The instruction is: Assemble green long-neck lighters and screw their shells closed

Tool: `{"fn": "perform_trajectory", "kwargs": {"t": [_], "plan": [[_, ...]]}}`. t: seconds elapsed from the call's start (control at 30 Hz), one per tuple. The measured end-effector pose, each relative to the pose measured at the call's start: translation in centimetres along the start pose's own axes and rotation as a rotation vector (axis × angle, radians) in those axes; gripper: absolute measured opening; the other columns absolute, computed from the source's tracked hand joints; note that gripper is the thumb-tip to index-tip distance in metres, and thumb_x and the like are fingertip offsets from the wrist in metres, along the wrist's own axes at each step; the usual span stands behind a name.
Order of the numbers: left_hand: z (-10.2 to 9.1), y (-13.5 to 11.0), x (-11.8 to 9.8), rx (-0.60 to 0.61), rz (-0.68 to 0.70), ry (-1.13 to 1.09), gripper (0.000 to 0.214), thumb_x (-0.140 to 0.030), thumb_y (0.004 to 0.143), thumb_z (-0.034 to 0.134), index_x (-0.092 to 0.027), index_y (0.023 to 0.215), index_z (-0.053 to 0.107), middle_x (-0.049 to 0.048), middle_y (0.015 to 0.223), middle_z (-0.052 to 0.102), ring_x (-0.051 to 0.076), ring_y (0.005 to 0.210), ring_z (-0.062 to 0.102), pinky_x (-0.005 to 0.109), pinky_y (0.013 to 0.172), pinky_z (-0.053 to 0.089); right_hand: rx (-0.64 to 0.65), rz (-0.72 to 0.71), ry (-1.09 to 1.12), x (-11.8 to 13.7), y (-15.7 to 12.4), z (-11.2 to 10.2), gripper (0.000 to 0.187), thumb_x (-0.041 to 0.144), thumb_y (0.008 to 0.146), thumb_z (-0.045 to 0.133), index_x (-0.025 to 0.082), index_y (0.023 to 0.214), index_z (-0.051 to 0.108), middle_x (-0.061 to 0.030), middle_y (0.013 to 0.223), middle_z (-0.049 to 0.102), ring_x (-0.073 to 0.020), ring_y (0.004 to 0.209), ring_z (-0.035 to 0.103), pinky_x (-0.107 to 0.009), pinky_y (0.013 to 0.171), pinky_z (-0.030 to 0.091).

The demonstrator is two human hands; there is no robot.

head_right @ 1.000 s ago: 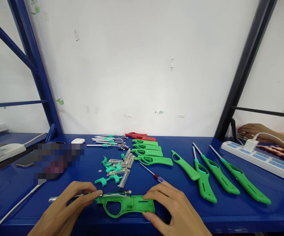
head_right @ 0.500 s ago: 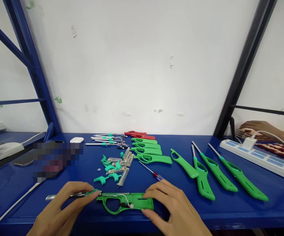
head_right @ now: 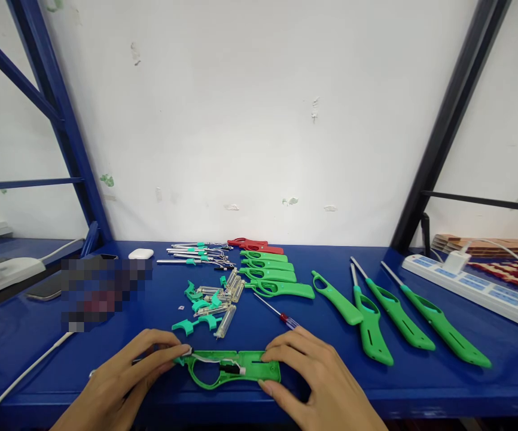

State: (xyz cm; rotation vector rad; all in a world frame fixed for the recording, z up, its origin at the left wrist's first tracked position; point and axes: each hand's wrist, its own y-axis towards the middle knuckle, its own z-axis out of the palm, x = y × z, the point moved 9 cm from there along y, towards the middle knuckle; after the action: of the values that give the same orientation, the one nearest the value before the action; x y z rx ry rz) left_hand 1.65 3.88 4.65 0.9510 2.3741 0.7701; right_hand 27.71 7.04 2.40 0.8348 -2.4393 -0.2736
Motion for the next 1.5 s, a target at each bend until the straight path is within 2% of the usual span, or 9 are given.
{"fn": "perform_trajectory", "kwargs": {"t": [0.33,0.63,0.73,0.9,1.0,1.23,1.37,1.47,1.5], "plan": [[-0.3,-0.3,0.4,-0.038,-0.150,-0.071,0.054,-0.006,0.103,0.039,-0.038,0.129,0.074,0.0038,0.114,0.067,0.011,0.089,0.069,0.016,0.082,0.056,-0.020,-0.012,-0.025,-0.1,-0.1,0.1,0.021,0.053,0.105,0.065,0.039,0.117,0.074,0.0010,0.123,0.076,-0.0241,0.118,0.073,-0.051,0.120,0.048],[-1.1,0.4,1.0,0.040,-0.284,-0.103,0.041,-0.020,0.106,0.043,-0.032,0.105,0.082,0.0046,0.106,0.070,0.014,0.082,0.065,0.019,0.075,0.057,0.004,0.011,-0.024,-0.2,-0.2,0.2,0.023,0.054,0.105,0.064,0.038,0.117,0.075,-0.0004,0.123,0.076,-0.0250,0.119,0.072,-0.051,0.121,0.047],[-1.1,0.9,0.7,0.078,-0.305,-0.139,0.044,-0.018,0.105,0.040,-0.030,0.100,0.082,0.0051,0.104,0.070,0.015,0.081,0.064,0.020,0.074,0.055,0.010,0.007,-0.024,-0.2,-0.1,0.2,0.023,0.053,0.105,0.064,0.038,0.118,0.075,-0.0006,0.124,0.076,-0.0239,0.119,0.072,-0.050,0.122,0.046],[-1.0,0.9,1.0,0.082,-0.356,-0.142,0.038,-0.029,0.107,0.046,-0.030,0.098,0.083,0.0058,0.102,0.070,0.016,0.082,0.065,0.022,0.075,0.057,0.005,-0.005,-0.039,0.0,-0.1,0.1,0.023,0.053,0.106,0.064,0.038,0.119,0.074,-0.0001,0.124,0.076,-0.0240,0.119,0.073,-0.051,0.121,0.047],[-0.8,0.7,1.1,0.067,-0.347,-0.147,0.038,-0.031,0.108,0.046,-0.029,0.099,0.083,0.0066,0.103,0.071,0.016,0.083,0.068,0.022,0.076,0.059,-0.005,-0.014,-0.043,0.1,-0.1,0.0,0.022,0.052,0.105,0.065,0.037,0.119,0.074,-0.0003,0.124,0.076,-0.0244,0.119,0.073,-0.051,0.121,0.048],[-0.9,1.2,0.4,0.081,-0.245,-0.095,0.042,-0.018,0.106,0.043,-0.030,0.097,0.082,0.0057,0.105,0.073,0.016,0.088,0.070,0.023,0.079,0.058,-0.095,-0.063,-0.104,0.7,-0.1,-1.0,0.020,0.051,0.103,0.069,0.037,0.116,0.076,-0.0007,0.122,0.078,-0.0263,0.114,0.076,-0.046,0.110,0.058],[-1.0,1.2,0.2,0.069,-0.169,-0.078,0.050,-0.009,0.105,0.040,-0.033,0.105,0.083,0.0044,0.106,0.074,0.015,0.084,0.070,0.021,0.074,0.056,-0.217,-0.138,-0.155,3.1,0.3,-2.0,0.027,0.050,0.094,0.080,0.034,0.115,0.076,-0.0027,0.119,0.080,-0.0299,0.108,0.077,-0.044,0.096,0.062],[-0.7,0.9,0.5,0.069,-0.164,-0.094,0.048,-0.009,0.105,0.041,-0.033,0.104,0.083,0.0044,0.108,0.073,0.015,0.088,0.072,0.022,0.077,0.057,-0.210,-0.216,-0.134,5.5,1.3,-1.1,0.036,0.050,0.083,0.091,0.030,0.109,0.076,-0.0005,0.106,0.081,-0.0281,0.097,0.076,-0.045,0.099,0.057],[-0.7,0.8,0.6,0.071,-0.161,-0.097,0.049,-0.008,0.104,0.040,-0.033,0.104,0.082,0.0043,0.108,0.074,0.016,0.091,0.072,0.022,0.079,0.058,-0.202,-0.237,-0.127,6.1,1.7,-0.7,0.030,0.046,0.087,0.089,0.029,0.107,0.075,0.0006,0.102,0.081,-0.0263,0.093,0.075,-0.042,0.093,0.057]]}}
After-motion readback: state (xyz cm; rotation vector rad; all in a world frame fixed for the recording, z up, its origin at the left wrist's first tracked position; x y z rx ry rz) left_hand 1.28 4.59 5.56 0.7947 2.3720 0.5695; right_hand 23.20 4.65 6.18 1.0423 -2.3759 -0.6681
